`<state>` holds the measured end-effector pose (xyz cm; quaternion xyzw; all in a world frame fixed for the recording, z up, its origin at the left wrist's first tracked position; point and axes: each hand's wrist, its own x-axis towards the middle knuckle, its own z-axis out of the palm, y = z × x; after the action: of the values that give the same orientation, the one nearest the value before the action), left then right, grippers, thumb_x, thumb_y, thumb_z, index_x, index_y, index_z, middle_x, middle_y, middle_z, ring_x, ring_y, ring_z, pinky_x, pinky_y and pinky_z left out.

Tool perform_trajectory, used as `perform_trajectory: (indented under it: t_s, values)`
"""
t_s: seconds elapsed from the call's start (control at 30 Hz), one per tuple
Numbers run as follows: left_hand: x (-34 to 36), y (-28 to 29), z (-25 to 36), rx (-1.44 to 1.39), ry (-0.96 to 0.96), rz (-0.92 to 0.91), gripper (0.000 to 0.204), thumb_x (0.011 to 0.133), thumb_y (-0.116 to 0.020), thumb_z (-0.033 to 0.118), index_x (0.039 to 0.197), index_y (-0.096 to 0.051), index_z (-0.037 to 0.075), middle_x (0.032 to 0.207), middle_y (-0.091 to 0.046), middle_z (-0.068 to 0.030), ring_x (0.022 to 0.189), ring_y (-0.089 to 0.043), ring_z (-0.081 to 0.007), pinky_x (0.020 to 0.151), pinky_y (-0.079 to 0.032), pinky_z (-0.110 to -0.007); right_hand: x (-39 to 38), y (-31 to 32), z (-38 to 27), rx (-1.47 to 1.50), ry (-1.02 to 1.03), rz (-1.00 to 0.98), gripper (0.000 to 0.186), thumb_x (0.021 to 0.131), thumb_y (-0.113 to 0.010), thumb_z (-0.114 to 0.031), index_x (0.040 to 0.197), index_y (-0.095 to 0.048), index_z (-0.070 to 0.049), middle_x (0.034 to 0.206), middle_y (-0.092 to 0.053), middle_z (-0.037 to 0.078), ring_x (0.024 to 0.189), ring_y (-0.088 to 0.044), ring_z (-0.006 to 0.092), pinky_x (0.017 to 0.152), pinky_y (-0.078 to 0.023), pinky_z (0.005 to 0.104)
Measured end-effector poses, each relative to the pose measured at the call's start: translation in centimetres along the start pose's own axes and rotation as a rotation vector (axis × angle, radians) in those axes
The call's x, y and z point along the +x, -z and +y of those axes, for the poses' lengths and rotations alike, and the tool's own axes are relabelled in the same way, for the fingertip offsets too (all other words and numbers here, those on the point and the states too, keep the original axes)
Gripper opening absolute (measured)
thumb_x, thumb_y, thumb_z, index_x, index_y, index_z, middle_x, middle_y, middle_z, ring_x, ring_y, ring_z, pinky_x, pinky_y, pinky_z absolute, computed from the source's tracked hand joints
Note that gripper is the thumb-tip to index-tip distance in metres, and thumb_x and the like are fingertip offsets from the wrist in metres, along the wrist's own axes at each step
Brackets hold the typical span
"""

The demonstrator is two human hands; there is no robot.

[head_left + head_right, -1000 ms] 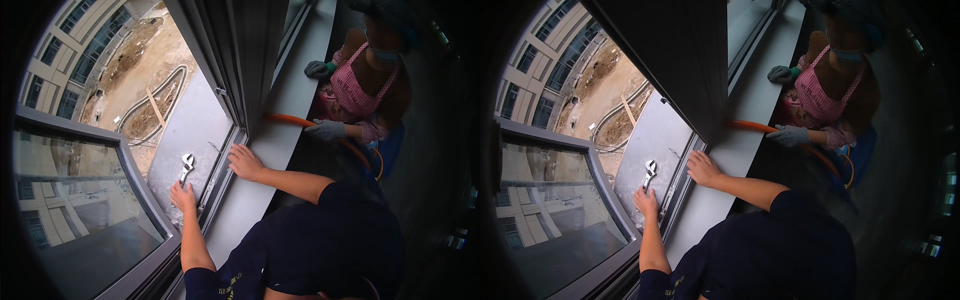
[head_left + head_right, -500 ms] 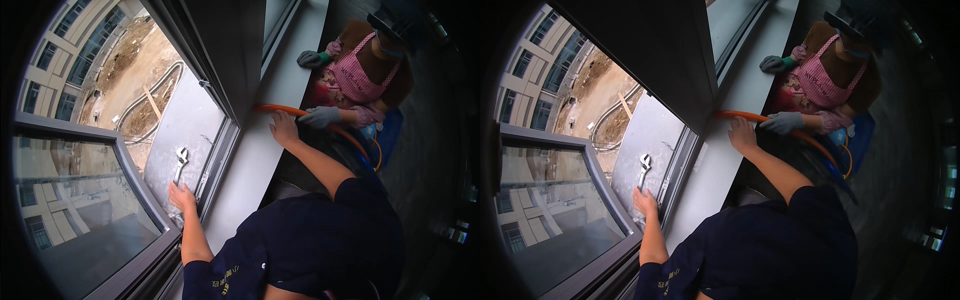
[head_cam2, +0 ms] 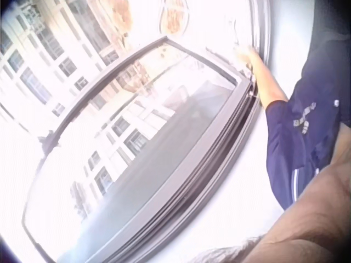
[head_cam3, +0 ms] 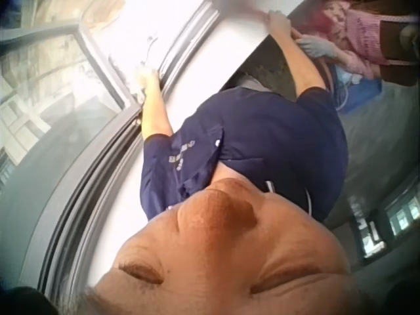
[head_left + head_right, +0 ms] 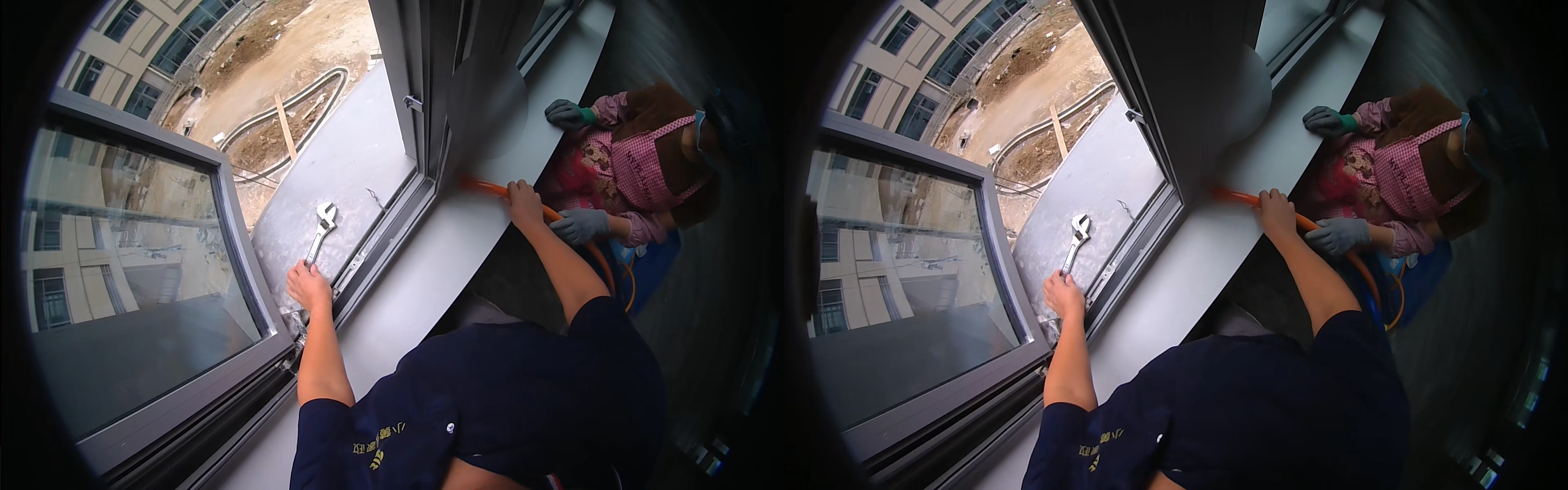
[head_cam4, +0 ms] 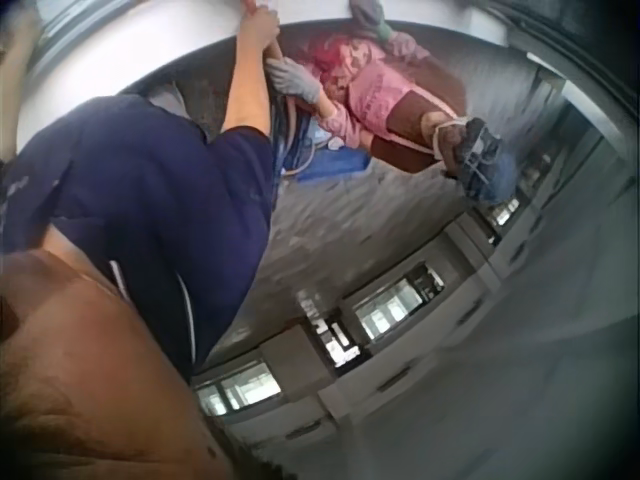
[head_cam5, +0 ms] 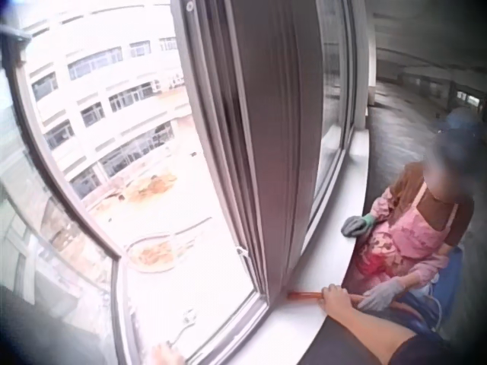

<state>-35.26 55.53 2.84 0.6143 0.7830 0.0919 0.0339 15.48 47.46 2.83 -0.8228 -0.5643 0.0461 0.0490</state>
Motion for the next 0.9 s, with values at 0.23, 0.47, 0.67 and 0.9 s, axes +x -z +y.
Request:
perform_trajectory:
  t_s: [0.23, 0.47, 0.67, 0.9]
  values:
    - [0.5, -0.2, 0.5, 0.010, 0.043, -0.019, 0.026, 0.091, -0.061, 0.022, 0.116, -0.059, 0.013, 0.118, -0.055, -0.0070, 0.119, -0.047, -0.0271, 0.103, -0.033, -0.045, -3.4, 3.0, -1.0, 0.191, 0.124, 0.017, 0.026, 0.088, -0.065, -0.029, 0.101, -0.059, -0.006, 0.094, -0.059, 0.012, 0.090, -0.060, 0.0325, 0.076, -0.046, 0.0457]
    - [0.2, -1.0, -0.1, 0.033, 0.006, 0.022, 0.030, 0.090, -0.062, 0.021, 0.118, -0.057, 0.013, 0.121, -0.055, -0.0075, 0.119, -0.049, -0.0285, 0.101, -0.036, -0.046, -5.3, 9.8, -1.9, 0.327, 0.220, 0.238, 0.026, 0.088, -0.064, -0.031, 0.095, -0.057, -0.007, 0.084, -0.057, 0.010, 0.081, -0.058, 0.0302, 0.071, -0.044, 0.0424]
    - [0.1, -1.4, -0.7, 0.021, 0.040, -0.049, 0.029, 0.091, -0.061, 0.023, 0.118, -0.058, 0.013, 0.122, -0.054, -0.0081, 0.120, -0.049, -0.0283, 0.100, -0.038, -0.047, -6.6, 15.9, -5.0, 0.405, 0.345, 0.455, 0.030, 0.088, -0.066, -0.036, 0.092, -0.060, -0.007, 0.078, -0.059, 0.008, 0.068, -0.061, 0.0276, 0.063, -0.050, 0.0387]
    - [0.4, -2.4, -2.2, 0.003, 0.042, -0.019, 0.033, 0.090, -0.063, 0.027, 0.119, -0.059, 0.013, 0.122, -0.055, -0.0094, 0.119, -0.050, -0.0301, 0.097, -0.039, -0.048, -7.8, 23.9, -10.3, 0.624, 0.538, 0.537, 0.036, 0.089, -0.066, -0.041, 0.087, -0.060, -0.006, 0.072, -0.059, 0.008, 0.061, -0.061, 0.0263, 0.055, -0.048, 0.0357]
